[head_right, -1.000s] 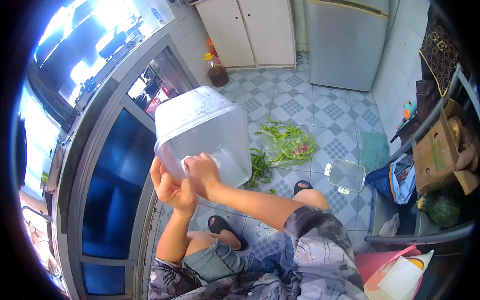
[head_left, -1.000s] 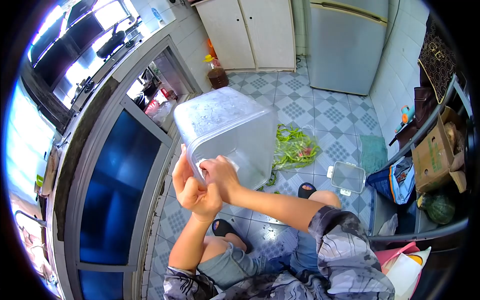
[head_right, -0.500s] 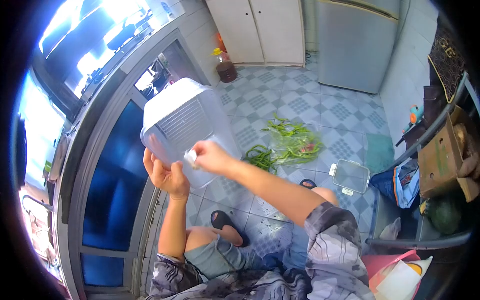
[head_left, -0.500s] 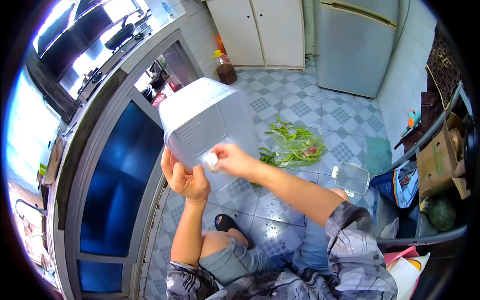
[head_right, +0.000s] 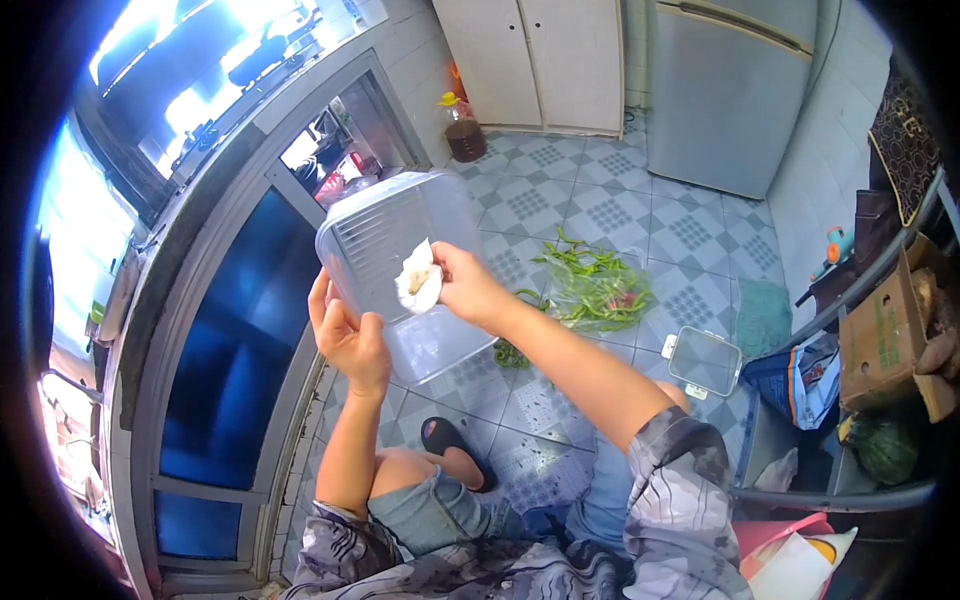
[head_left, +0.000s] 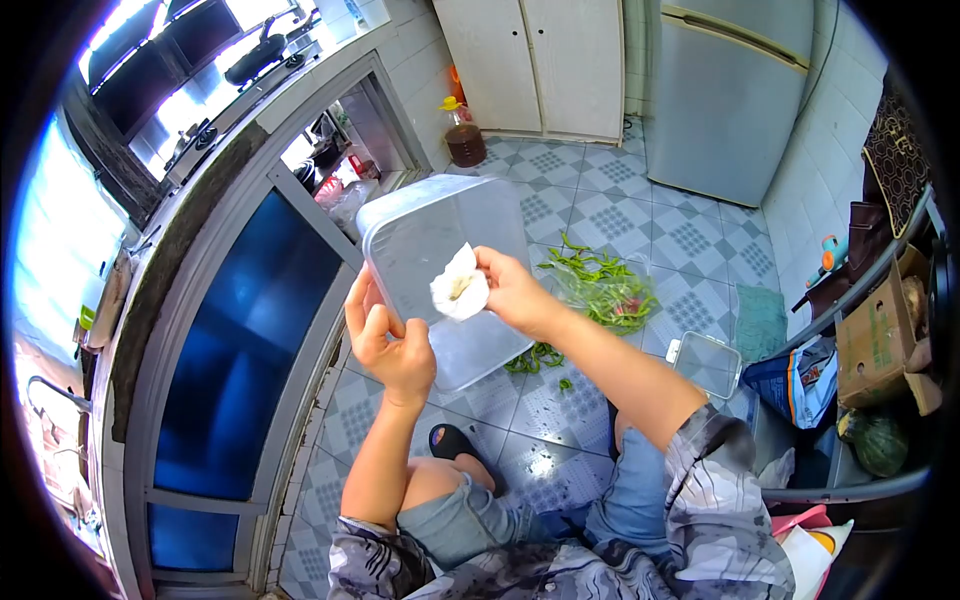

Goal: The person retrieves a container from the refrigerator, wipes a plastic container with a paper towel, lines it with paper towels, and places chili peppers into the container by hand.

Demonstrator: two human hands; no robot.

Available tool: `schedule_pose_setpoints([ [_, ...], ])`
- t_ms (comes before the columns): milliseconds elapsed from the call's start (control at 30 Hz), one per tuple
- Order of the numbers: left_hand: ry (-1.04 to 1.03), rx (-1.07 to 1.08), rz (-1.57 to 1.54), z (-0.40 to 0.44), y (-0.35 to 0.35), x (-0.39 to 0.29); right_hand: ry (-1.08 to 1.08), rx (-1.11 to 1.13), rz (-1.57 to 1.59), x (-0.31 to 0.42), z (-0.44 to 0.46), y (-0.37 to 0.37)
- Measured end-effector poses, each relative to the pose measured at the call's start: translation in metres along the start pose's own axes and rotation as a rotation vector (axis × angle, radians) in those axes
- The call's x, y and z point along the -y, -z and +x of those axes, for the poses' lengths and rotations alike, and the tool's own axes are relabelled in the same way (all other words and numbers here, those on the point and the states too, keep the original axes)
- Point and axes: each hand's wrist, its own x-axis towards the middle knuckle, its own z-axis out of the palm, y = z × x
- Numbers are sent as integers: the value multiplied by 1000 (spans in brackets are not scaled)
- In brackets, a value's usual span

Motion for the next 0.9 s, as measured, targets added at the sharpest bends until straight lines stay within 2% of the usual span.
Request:
schedule_pose_setpoints([
  [67, -24, 20, 22, 0, -2, -5, 387, -104, -1241, -14, 6, 13],
  [100, -24, 20, 22, 0, -3, -7, 426, -162, -1430, -22, -3, 6],
  [133, -17, 48, 41, -1, -3, -9, 425, -161, -1430, -35, -3, 10],
  [200, -6, 77, 62, -3, -3, -10, 631, -262, -2154, -58, 2, 17],
  [233, -96, 106, 97, -3, -4, -10, 409, -204, -2261, -62, 0, 16],
  [300, -289, 130, 78, -5, -11, -10, 395, -255, -2200, -69, 1, 11],
  [367, -321, 113, 27, -6, -12, -10, 382, -307, -2138, -72, 4, 8],
  [400, -356, 99, -24, -6, -13, -11, 335, -410, -2029, -71, 6, 3],
  [433, -335, 95, -21, -7, -12, -13, 287, -507, -1917, -69, 6, -1],
  [467, -335, 94, -21, -7, -11, -16, 286, -507, -1917, -66, 6, -3],
  [533, -353, 117, -42, -7, -13, -18, 172, -543, -1726, -57, 6, -5],
  [667, -350, 129, -113, -9, -15, -19, 162, -548, -1505, -54, 5, 0],
  [733, -305, 140, -65, -8, -13, -20, 152, -496, -1289, -57, 7, -2],
  [767, -306, 144, -69, -9, -13, -20, 151, -502, -1288, -59, 6, -5],
  [833, -86, 112, -122, -11, -13, -20, 208, -298, -1323, -67, -3, -14],
  [900, -41, 108, -132, -11, -15, -20, 279, -209, -1319, -72, -4, -14],
])
